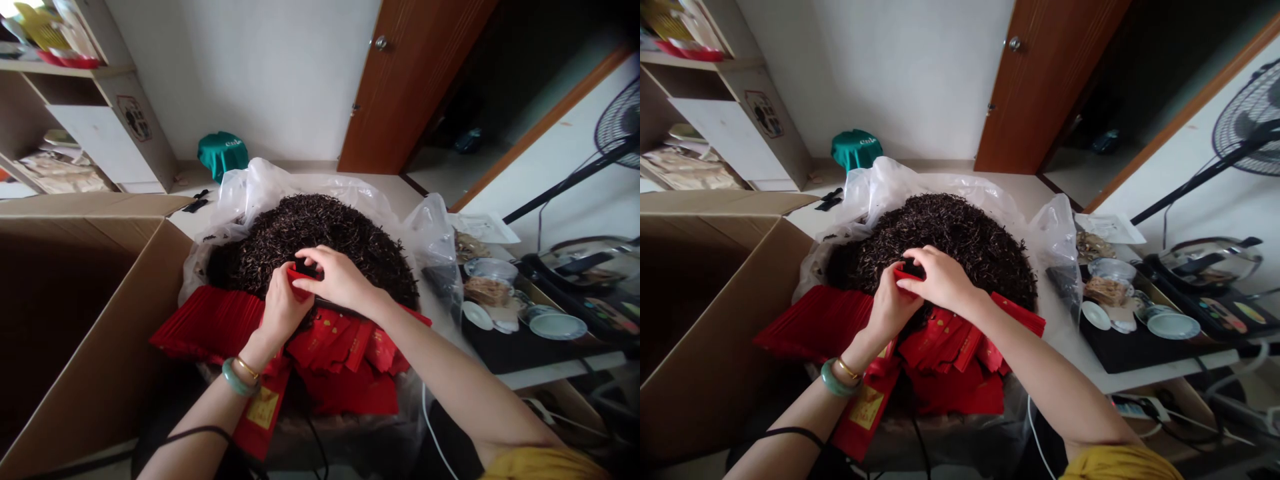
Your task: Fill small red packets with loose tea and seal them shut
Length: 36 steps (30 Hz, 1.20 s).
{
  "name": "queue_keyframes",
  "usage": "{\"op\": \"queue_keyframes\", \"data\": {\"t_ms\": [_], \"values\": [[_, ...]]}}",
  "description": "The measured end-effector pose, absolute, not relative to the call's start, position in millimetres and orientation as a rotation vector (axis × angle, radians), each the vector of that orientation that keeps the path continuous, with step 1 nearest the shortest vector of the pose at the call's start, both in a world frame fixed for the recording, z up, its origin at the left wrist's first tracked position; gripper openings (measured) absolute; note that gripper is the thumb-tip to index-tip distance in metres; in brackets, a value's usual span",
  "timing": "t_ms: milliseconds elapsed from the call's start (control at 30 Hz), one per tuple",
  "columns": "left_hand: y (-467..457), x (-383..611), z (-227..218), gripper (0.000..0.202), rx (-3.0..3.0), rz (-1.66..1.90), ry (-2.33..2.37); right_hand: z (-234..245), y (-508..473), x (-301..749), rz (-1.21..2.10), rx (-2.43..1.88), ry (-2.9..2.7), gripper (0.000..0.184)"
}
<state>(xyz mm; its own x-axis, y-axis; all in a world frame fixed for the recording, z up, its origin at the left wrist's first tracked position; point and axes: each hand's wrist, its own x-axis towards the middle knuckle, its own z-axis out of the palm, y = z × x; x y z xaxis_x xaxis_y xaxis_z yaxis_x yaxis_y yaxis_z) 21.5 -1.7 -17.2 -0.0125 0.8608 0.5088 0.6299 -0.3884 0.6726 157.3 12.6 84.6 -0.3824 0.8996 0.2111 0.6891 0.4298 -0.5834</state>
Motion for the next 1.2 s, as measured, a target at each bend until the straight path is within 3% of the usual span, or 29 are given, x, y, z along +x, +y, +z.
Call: {"op": "queue_keyframes", "data": {"t_ms": [133, 233, 367, 500, 667, 1033, 1200], "values": [[-2.0, 21.2, -17.3, 0.064, 2.063, 1.43, 1.508, 77.2, 9.2, 147.3, 0.432, -1.278, -2.185, 0.012], [-2.5, 21.3, -16.0, 0.065, 2.106, 1.435, 1.468, 78.3, 14.1, 146.3, 0.528, -1.26, -2.12, 0.005], [-2.3, 21.4, -14.6, 0.069, 2.086, 1.408, 1.493, 84.2, 27.2, 152.2, 0.783, -1.312, -1.98, 0.003], [-0.5, 20.4, -13.1, 0.075, 2.011, 1.385, 1.524, 86.7, 34.7, 157.5, 0.777, -1.283, -1.857, 0.007], [0.6, 19.8, -12.6, 0.081, 1.983, 1.374, 1.533, 86.1, 32.6, 156.8, 0.696, -1.201, -2.104, 0.01], [-1.0, 22.1, -13.3, 0.083, 2.1, 1.368, 1.468, 92.7, 50.0, 147.7, 0.954, -1.396, -2.279, 0.02], [1.2, 19.2, -12.4, 0.091, 2.004, 1.391, 1.545, 89.4, 42.1, 162.5, 0.928, -1.27, -2.05, 0.009]]}}
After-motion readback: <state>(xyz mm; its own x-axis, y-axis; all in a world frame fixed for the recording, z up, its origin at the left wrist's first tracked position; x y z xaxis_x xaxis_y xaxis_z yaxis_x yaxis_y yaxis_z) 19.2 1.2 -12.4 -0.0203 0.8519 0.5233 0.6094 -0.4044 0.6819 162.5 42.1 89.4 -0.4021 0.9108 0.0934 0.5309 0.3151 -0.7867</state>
